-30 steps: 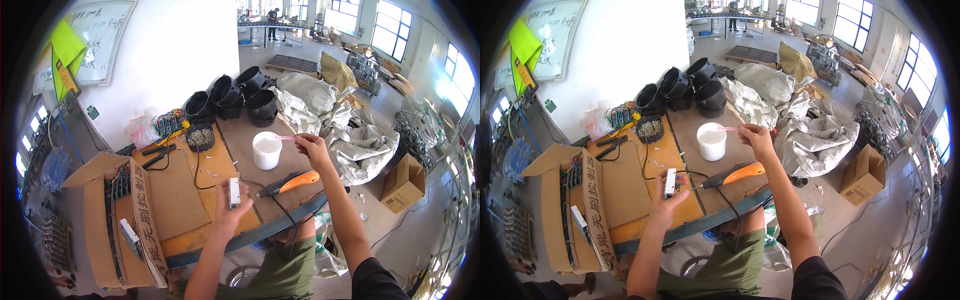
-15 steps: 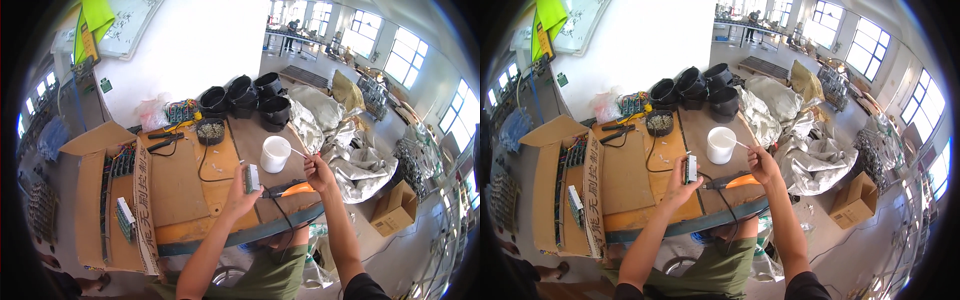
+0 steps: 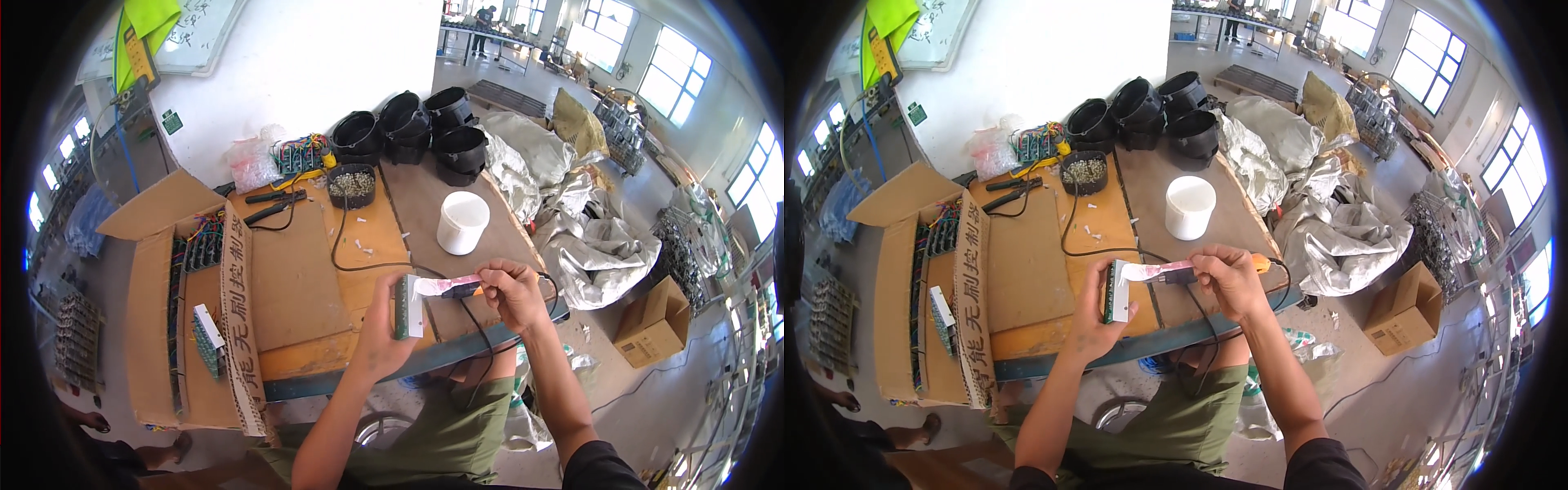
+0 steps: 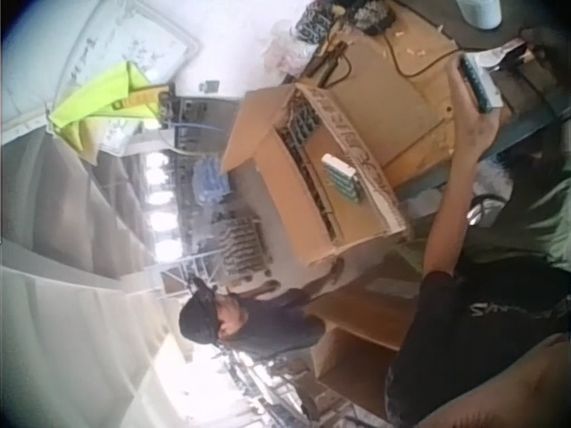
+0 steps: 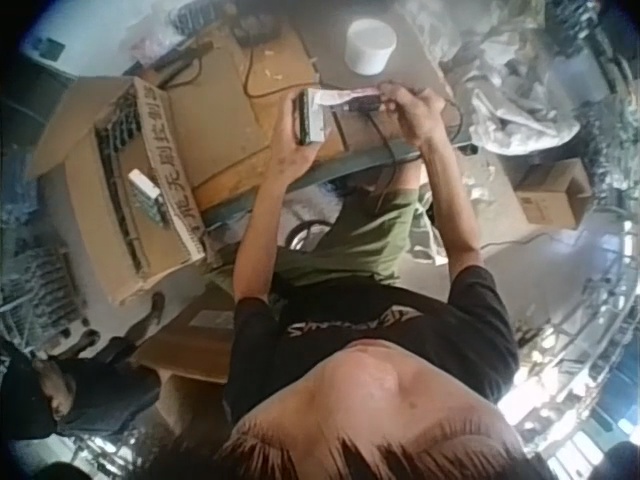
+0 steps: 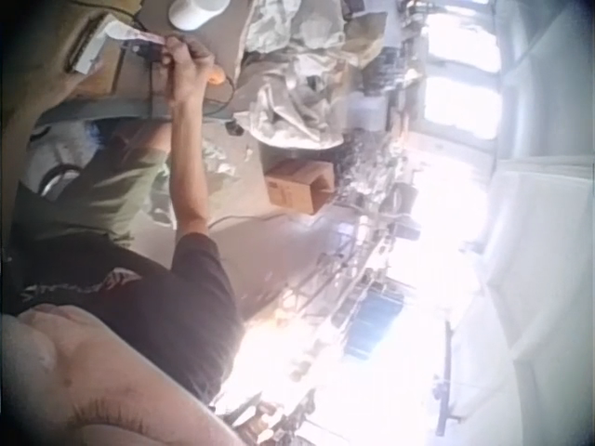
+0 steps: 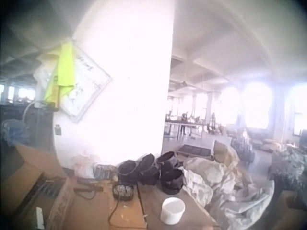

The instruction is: The person assembles electronic components by applying a substance with a brush to a small module, inserting a circuit board into a metal housing, and then using a power screwdriver to secure the components with screws.

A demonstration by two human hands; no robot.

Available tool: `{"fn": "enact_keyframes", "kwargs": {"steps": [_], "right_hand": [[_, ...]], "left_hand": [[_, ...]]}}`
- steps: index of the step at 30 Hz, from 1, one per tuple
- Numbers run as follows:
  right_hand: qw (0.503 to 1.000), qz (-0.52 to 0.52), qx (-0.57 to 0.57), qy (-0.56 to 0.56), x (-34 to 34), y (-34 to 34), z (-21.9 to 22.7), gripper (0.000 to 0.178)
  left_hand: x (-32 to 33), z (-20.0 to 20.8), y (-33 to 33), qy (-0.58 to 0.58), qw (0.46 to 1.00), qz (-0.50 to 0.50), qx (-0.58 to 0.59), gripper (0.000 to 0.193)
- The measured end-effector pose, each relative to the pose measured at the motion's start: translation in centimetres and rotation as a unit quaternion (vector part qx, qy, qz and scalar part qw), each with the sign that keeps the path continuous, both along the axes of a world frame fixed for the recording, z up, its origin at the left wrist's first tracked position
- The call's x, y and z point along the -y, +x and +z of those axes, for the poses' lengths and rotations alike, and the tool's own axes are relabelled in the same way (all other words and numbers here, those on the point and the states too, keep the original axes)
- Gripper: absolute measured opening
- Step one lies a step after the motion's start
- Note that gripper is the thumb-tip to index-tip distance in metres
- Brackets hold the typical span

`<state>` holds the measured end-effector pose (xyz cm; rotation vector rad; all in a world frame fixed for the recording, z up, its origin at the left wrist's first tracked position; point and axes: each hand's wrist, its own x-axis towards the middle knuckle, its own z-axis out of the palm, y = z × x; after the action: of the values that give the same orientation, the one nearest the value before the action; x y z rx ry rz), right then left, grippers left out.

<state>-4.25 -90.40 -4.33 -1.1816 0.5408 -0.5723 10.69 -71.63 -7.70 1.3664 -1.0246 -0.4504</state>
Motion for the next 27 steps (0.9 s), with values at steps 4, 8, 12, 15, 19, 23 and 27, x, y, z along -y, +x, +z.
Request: {"fn": "enact_keyframes", "kwargs": {"steps": [4, 8, 12, 15, 19, 23, 27], "right_hand": [[0.997, 0.049, 0.0, -0.057, -1.1, -0.4, -0.3, 0.015], [0.989, 0.081, 0.003, -0.125, -2.2, -1.2, -0.3, 0.013], [0.978, 0.109, 0.04, -0.172, -1.7, -1.4, -0.7, 0.013], [0.988, 0.063, 0.031, -0.139, -1.3, -0.6, -0.9, 0.012], [0.99, 0.065, 0.036, -0.12, -1.3, -0.1, -0.9, 0.012], [0.987, 0.108, 0.036, -0.112, -2.9, -0.9, -1.5, 0.011], [0.984, 0.142, 0.046, -0.094, -4.4, -1.6, -1.9, 0.01]], "left_hand": [[-0.9, -0.6, 0.2, 0.008, 1.0, -0.001, -0.014, 0.065], [-1.6, -0.8, 0.1, -0.003, 1.0, 0.008, 0.007, 0.066], [-1.9, -1.0, 0.1, 0.004, 1.0, 0.001, 0.019, 0.066], [-2.0, -0.5, -0.5, 0.008, 1.0, -0.003, 0.0, 0.067], [-2.3, 0.0, -0.6, 0.007, 1.0, 0.008, 0.029, 0.067], [-2.0, 0.2, -1.3, -0.031, 0.996, 0.018, -0.08, 0.066], [-1.9, -0.6, -0.6, -0.066, 0.997, 0.03, 0.04, 0.069]]}}
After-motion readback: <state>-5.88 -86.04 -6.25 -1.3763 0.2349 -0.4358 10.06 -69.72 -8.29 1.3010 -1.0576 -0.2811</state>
